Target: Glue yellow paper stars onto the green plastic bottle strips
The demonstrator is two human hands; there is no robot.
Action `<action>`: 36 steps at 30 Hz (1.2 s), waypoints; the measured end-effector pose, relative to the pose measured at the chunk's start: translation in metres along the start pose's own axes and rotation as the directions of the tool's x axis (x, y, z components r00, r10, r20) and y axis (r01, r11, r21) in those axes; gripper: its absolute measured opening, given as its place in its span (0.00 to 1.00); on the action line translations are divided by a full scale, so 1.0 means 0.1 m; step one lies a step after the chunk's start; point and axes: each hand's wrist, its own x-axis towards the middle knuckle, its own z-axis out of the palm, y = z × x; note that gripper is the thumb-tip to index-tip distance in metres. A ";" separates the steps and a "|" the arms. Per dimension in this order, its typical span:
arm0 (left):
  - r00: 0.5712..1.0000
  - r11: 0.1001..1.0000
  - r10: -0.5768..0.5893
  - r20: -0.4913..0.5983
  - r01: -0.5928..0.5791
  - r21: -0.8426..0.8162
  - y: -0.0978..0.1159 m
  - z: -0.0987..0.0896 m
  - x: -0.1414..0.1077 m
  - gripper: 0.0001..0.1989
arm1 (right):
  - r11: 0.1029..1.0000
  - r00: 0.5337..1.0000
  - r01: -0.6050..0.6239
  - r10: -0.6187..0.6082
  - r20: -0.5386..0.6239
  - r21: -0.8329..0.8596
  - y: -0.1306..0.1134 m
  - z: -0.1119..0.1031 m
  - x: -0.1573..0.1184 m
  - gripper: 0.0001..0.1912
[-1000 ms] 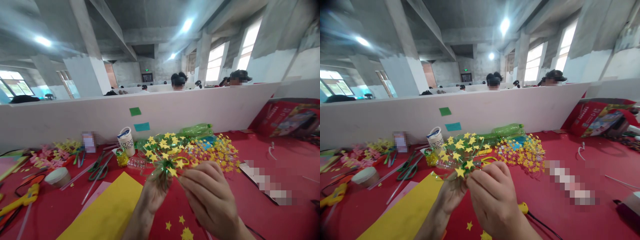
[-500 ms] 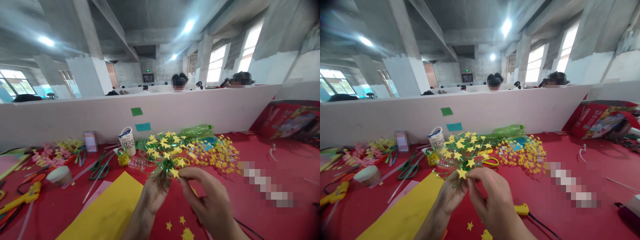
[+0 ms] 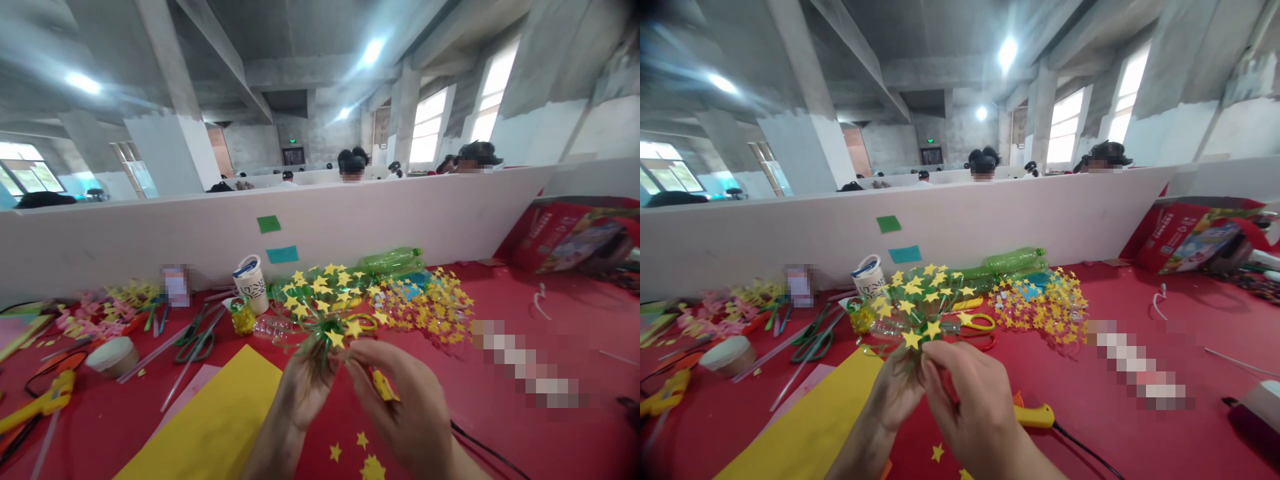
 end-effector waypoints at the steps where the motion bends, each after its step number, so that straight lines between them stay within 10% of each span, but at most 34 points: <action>1: 1.000 1.000 -0.004 -0.008 0.004 0.005 0.00 0.01 -0.01 0.07 | 1.000 1.000 0.011 -0.011 0.007 0.006 -0.01 0.01 -0.01 0.13; 36: 0.997 0.998 0.052 0.052 -0.053 0.019 0.02 -0.03 0.00 0.11 | 0.955 0.992 -0.102 0.076 0.101 0.279 -0.07 0.00 0.09 0.08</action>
